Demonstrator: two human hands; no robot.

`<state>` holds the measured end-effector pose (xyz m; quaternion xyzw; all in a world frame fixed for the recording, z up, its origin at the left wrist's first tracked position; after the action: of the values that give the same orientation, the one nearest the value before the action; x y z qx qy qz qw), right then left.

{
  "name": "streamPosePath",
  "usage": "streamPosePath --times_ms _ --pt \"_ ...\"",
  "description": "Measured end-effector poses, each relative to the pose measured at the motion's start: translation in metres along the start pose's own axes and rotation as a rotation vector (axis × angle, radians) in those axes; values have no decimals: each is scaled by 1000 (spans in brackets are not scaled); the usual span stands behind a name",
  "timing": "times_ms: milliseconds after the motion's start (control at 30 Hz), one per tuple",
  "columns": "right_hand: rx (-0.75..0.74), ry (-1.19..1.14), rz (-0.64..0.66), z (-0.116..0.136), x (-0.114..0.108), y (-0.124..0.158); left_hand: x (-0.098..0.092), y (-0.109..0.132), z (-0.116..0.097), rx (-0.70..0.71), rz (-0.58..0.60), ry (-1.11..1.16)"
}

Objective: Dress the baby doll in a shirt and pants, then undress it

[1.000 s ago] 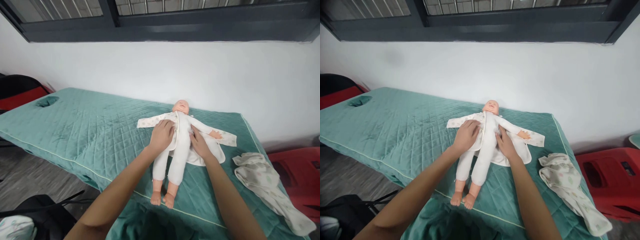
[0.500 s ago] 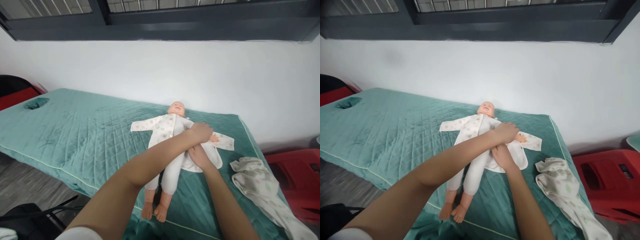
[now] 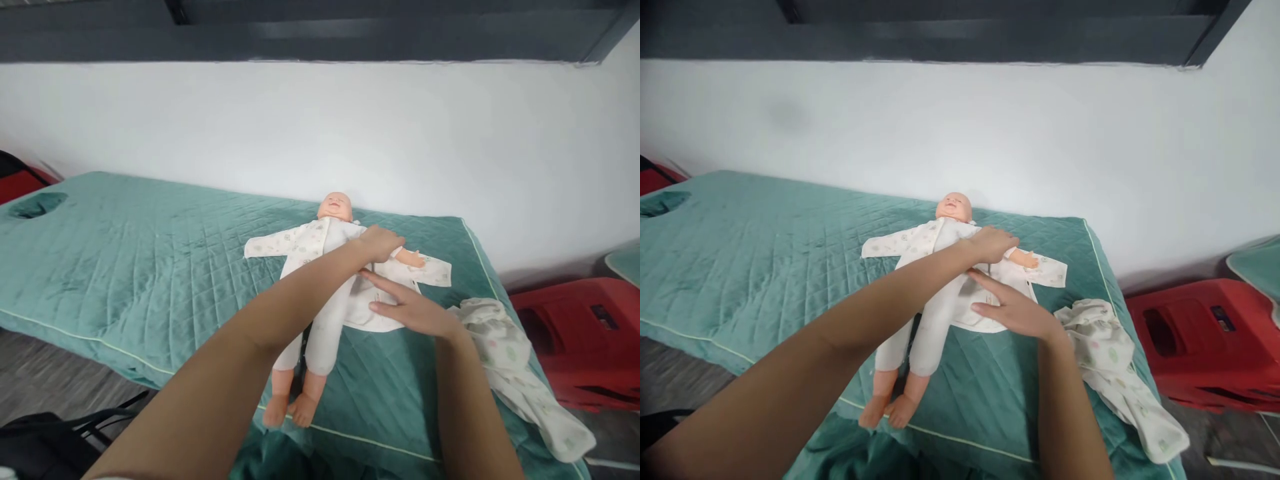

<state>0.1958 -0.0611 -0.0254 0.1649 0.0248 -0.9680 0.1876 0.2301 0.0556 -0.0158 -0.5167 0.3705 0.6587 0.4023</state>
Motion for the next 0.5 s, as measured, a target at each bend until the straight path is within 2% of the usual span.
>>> streamPosePath --times_ms 67,167,233,300,367,500 --pt "93 19 -151 -22 -27 5 -6 4 6 -19 -44 18" --pt "227 285 -598 -55 -75 13 -14 7 11 -52 -78 60" --pt "307 447 -818 -69 -92 19 -16 8 11 -56 -92 75" --pt "350 414 -902 -83 -98 18 -15 9 9 -52 -92 70" --pt "345 207 -921 -96 -102 18 -14 12 7 -46 -89 58" --pt "239 -118 -999 -102 -126 34 -18 18 4 -55 -130 26"
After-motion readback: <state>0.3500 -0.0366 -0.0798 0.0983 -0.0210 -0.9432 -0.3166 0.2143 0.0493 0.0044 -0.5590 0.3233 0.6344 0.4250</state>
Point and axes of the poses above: each hand's wrist, its own y-axis away from the middle knuckle, its own x-axis out of the palm, z = x × y, the point moved 9 cm from there along -y, towards the middle knuckle, and after that the axes turned 12 degrees about -y, right-handed, at the moved point
